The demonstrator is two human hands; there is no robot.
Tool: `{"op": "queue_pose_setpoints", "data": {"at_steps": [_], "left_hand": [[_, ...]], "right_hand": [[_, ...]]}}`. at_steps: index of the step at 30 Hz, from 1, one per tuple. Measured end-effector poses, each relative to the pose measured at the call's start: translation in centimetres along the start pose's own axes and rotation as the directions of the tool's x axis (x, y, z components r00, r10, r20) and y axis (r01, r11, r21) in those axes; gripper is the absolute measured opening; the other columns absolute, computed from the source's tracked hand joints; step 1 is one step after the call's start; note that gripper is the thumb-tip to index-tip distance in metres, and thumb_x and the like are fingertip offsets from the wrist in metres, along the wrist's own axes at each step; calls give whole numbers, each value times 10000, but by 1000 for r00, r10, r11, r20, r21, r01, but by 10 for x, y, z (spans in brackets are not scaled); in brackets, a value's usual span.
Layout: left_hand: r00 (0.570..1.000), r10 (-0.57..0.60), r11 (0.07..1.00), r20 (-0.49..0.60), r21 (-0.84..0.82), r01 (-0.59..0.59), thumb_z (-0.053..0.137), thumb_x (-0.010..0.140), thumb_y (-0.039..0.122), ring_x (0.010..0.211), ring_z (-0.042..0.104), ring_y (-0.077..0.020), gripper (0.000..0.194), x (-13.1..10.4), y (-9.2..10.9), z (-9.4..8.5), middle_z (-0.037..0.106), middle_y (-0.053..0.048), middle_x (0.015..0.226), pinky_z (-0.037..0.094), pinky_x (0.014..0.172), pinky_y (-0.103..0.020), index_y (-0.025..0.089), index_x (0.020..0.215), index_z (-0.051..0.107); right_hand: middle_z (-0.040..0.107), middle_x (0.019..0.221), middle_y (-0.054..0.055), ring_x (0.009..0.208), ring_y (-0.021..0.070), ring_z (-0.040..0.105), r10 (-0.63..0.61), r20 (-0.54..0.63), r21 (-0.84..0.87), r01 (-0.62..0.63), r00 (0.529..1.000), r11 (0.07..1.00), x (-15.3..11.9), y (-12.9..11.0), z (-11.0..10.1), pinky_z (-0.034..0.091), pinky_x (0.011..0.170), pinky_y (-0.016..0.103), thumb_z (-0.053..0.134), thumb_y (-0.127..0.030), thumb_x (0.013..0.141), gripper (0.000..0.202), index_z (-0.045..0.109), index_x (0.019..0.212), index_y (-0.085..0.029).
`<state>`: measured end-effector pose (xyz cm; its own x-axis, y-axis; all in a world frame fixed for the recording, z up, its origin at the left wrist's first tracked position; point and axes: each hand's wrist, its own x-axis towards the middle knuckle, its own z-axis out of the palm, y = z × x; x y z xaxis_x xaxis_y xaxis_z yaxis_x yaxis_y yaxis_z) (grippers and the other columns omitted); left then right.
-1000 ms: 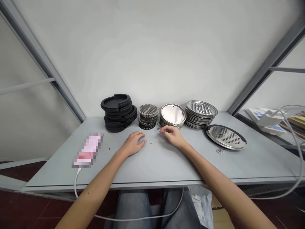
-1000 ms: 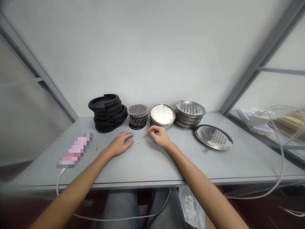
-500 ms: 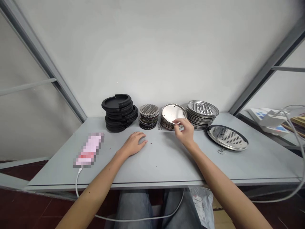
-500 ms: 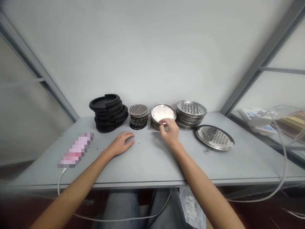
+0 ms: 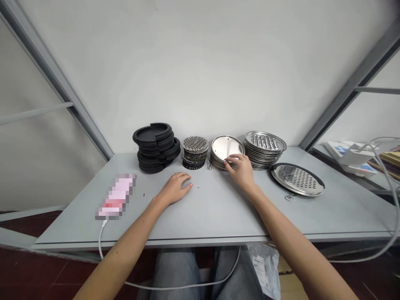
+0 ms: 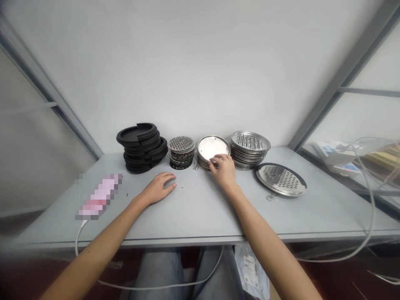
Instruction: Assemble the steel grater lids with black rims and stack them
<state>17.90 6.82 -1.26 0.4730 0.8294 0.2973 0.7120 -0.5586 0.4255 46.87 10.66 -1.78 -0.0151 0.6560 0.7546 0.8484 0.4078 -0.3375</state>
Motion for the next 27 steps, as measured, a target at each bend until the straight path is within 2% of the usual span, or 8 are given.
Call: {"op": "queue_pose_setpoints", "data": {"at_steps": [8,13,21,27], "left_hand": [[1000,-6,1000,-5,-1,6,553,900,327,1133,575,-274,285,-1,0,-1,643,-104,1198,452,1015,-440,178,1116,663],[1000,1,1000,-2,3,-1,556,898,322,1136,576,-274,283,0,0,0,643,-105,1195,451,1020,-440,173,1114,661],[1000,-6,1000,0,1,6,556,897,326,1133,574,-277,282,0,1,-1,644,-110,1195,448,1024,-449,175,1109,664],[1000,4,1000,-12,-8,-4,557,902,338,1124,578,-272,282,0,-1,1,650,-108,1183,449,1017,-444,176,1104,668]], "right_hand": [[724,962,85,902,262,585,60,-13,78,-58,998,995,2,7,1,453,820,441,607,-355,854,210,769,840,-223],[733,938,77,919,254,599,37,-29,91,-35,999,995,3,6,0,437,851,437,598,-320,872,188,753,867,-213],[719,880,66,877,243,606,10,-229,114,16,973,993,9,-2,-12,461,846,435,577,-320,894,188,732,852,-224],[702,907,80,917,251,619,41,-334,230,39,942,972,13,-15,-27,511,843,445,584,-320,887,156,708,890,-225]]}}
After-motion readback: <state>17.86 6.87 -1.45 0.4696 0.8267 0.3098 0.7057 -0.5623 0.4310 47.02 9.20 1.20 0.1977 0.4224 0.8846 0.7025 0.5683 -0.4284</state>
